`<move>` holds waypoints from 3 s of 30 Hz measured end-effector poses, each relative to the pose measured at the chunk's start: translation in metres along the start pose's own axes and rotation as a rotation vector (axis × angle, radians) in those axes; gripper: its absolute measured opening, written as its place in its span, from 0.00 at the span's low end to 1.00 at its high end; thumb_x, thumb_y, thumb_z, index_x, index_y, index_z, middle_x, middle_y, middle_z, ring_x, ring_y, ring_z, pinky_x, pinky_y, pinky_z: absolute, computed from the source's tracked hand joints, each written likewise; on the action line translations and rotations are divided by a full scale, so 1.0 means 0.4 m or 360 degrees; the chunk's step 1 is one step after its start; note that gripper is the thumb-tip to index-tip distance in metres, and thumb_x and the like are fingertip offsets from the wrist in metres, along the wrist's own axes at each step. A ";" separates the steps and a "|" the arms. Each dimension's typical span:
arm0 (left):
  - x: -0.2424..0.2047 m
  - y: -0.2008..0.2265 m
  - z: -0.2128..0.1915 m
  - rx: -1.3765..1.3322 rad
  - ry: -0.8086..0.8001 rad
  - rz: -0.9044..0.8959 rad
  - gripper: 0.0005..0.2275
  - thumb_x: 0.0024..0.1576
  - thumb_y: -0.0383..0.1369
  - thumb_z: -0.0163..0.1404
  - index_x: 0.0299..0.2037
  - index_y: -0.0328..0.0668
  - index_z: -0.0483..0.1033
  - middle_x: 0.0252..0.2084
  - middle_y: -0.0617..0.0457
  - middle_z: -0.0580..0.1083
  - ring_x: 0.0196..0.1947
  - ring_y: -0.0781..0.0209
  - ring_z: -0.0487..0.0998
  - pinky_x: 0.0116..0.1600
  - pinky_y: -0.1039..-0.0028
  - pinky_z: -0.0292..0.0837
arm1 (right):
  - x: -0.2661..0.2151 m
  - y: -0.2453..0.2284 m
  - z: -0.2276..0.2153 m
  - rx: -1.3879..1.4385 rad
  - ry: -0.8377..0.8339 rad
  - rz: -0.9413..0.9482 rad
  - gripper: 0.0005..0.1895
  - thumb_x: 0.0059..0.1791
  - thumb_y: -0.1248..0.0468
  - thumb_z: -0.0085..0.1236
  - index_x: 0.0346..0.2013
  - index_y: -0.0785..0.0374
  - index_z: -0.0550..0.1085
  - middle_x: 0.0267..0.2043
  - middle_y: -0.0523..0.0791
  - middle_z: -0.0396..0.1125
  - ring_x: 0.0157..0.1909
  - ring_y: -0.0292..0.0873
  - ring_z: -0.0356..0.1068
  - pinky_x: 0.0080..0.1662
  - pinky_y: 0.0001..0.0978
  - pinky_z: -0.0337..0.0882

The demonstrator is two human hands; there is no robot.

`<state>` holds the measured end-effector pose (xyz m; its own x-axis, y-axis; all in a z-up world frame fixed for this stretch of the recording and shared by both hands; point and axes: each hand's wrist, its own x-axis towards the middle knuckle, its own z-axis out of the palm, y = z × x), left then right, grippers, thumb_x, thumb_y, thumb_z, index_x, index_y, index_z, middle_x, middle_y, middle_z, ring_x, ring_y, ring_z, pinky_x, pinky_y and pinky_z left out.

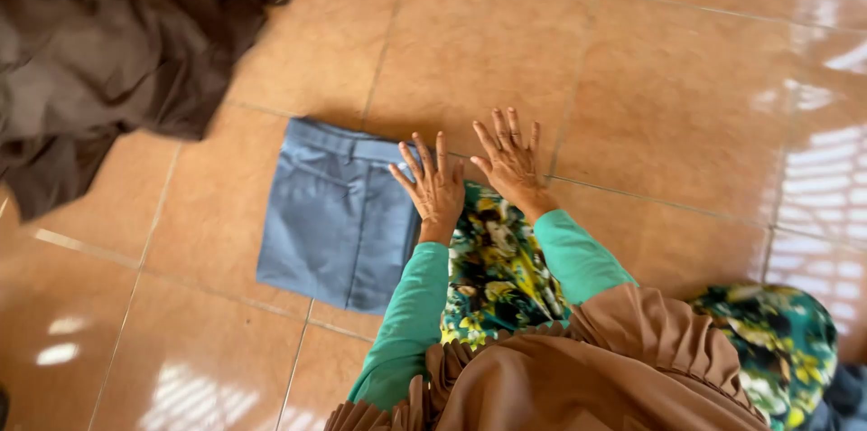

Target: Folding grey trousers into neat rectangles and stacking them on the floor.

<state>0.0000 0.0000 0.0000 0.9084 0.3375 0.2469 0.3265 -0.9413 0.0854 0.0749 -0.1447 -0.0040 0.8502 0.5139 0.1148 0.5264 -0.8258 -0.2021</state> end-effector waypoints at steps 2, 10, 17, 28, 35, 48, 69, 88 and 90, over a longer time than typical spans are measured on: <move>-0.002 0.082 0.017 -0.0054 -0.0001 0.0124 0.31 0.64 0.52 0.42 0.76 0.59 0.50 0.78 0.40 0.49 0.78 0.32 0.40 0.72 0.29 0.27 | -0.054 0.100 0.039 -0.0048 0.0056 0.0129 0.37 0.56 0.43 0.44 0.78 0.45 0.50 0.82 0.52 0.34 0.82 0.59 0.24 0.69 0.76 0.29; -0.013 0.268 0.089 -0.0056 0.0045 0.0497 0.33 0.62 0.55 0.44 0.76 0.56 0.52 0.77 0.38 0.51 0.77 0.29 0.39 0.70 0.25 0.26 | -0.177 0.279 0.037 -0.0086 0.0278 0.0460 0.37 0.55 0.40 0.46 0.77 0.43 0.52 0.81 0.52 0.38 0.81 0.59 0.27 0.68 0.79 0.31; -0.161 0.742 0.067 -0.0352 -0.0257 0.1143 0.30 0.66 0.55 0.35 0.75 0.52 0.54 0.79 0.39 0.46 0.78 0.32 0.33 0.71 0.29 0.24 | -0.577 0.547 -0.186 -0.0378 0.0476 0.1258 0.36 0.54 0.37 0.46 0.74 0.42 0.57 0.79 0.48 0.47 0.81 0.54 0.38 0.71 0.74 0.37; -0.699 1.185 -0.086 -0.0867 -0.0222 0.2275 0.27 0.61 0.53 0.44 0.67 0.51 0.68 0.73 0.39 0.60 0.76 0.37 0.50 0.75 0.35 0.35 | -1.340 0.592 -0.304 -0.0495 0.0468 0.2285 0.34 0.57 0.38 0.40 0.75 0.44 0.57 0.79 0.51 0.48 0.80 0.57 0.39 0.69 0.75 0.40; -0.903 1.209 -0.134 -0.0881 -0.0698 0.2879 0.29 0.60 0.54 0.43 0.69 0.51 0.66 0.71 0.39 0.62 0.74 0.37 0.56 0.73 0.35 0.33 | -1.711 0.479 -0.248 -0.0294 0.0659 0.3009 0.34 0.55 0.42 0.47 0.76 0.39 0.55 0.78 0.49 0.50 0.79 0.55 0.44 0.69 0.75 0.42; -0.930 1.375 -0.005 -0.1161 -0.0999 0.2574 0.17 0.55 0.31 0.53 0.52 0.66 0.76 0.46 0.61 0.76 0.44 0.55 0.81 0.54 0.60 0.73 | -2.034 0.676 -0.296 -0.0084 0.1513 0.3252 0.38 0.45 0.58 0.69 0.70 0.47 0.66 0.62 0.57 0.62 0.61 0.68 0.65 0.61 0.58 0.65; -0.615 1.544 -0.023 -0.0234 -0.1547 0.1722 0.26 0.60 0.39 0.40 0.71 0.56 0.59 0.66 0.47 0.68 0.64 0.39 0.68 0.66 0.34 0.47 | -1.912 0.627 -0.502 -0.0867 0.1511 0.2350 0.31 0.41 0.75 0.68 0.60 0.60 0.75 0.61 0.61 0.65 0.64 0.65 0.63 0.58 0.62 0.64; -0.586 1.511 0.171 -0.0559 -0.1617 0.1567 0.33 0.64 0.37 0.49 0.77 0.51 0.45 0.64 0.36 0.66 0.62 0.33 0.71 0.63 0.41 0.69 | -1.473 0.810 -0.549 0.1321 0.0939 0.2012 0.09 0.56 0.60 0.53 0.47 0.50 0.79 0.37 0.45 0.77 0.44 0.43 0.76 0.50 0.43 0.73; -0.581 1.538 0.137 -0.0537 -0.1551 0.1589 0.27 0.62 0.47 0.50 0.72 0.61 0.60 0.55 0.42 0.73 0.57 0.37 0.76 0.60 0.44 0.73 | -1.478 0.814 -0.666 0.1530 0.1219 0.1947 0.09 0.56 0.65 0.53 0.46 0.57 0.80 0.34 0.42 0.74 0.39 0.38 0.69 0.49 0.36 0.71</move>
<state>0.0041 -0.6572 -0.0579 0.5748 -0.7154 -0.3973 -0.4938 -0.6904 0.5288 -0.2540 -0.7792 0.1214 0.6819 -0.7052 -0.1943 -0.3242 -0.0533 -0.9445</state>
